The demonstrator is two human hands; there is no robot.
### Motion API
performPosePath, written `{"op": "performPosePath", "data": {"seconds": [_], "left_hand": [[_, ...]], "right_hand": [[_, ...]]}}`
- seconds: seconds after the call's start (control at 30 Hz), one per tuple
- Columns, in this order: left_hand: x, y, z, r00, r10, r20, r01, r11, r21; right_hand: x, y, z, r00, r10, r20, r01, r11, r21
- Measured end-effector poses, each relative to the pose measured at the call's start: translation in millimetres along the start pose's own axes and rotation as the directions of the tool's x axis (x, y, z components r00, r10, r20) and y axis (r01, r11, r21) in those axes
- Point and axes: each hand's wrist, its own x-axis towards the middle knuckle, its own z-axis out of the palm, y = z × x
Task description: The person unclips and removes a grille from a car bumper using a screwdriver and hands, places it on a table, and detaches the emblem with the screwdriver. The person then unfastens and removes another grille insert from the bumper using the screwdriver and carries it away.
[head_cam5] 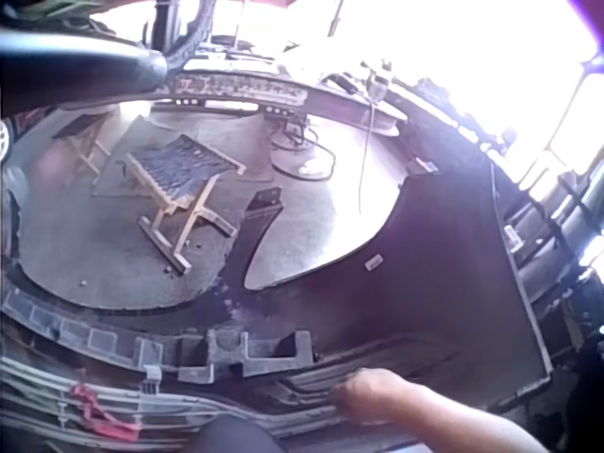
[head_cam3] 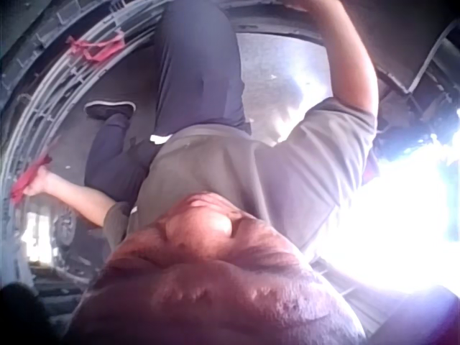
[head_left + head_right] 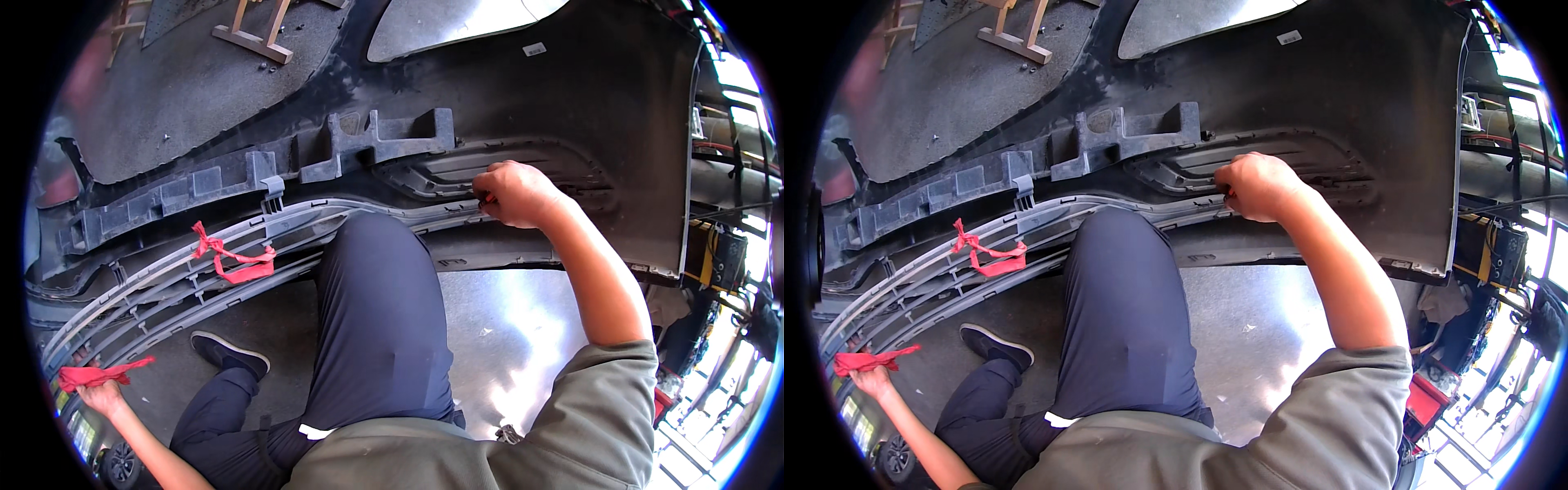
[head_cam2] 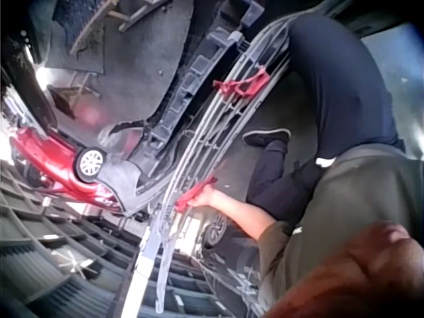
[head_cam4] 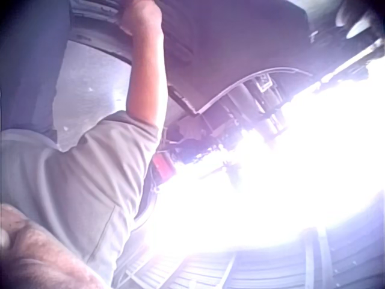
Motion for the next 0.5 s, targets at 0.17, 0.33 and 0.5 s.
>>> {"op": "performPosePath", "data": {"seconds": [0.17, 0.33, 0.5], "left_hand": [[9, 4, -7, 0.999, -0.029, 0.017, 0.029, 1.0, 0.001], [0, 4, 0, 0.999, -0.045, 0.029, 0.046, 0.999, -0.027], [3, 5, -1, 0.999, -0.043, 0.029, 0.045, 0.998, -0.054]], "right_hand": [[1, -1, 3, 1.0, -0.02, 0.003, 0.02, 1.0, -0.012], [-1, 5, 11, 0.998, -0.033, -0.047, 0.03, 0.998, -0.047], [-12, 22, 25, 0.987, 0.079, -0.139, -0.062, 0.991, 0.122]]}}
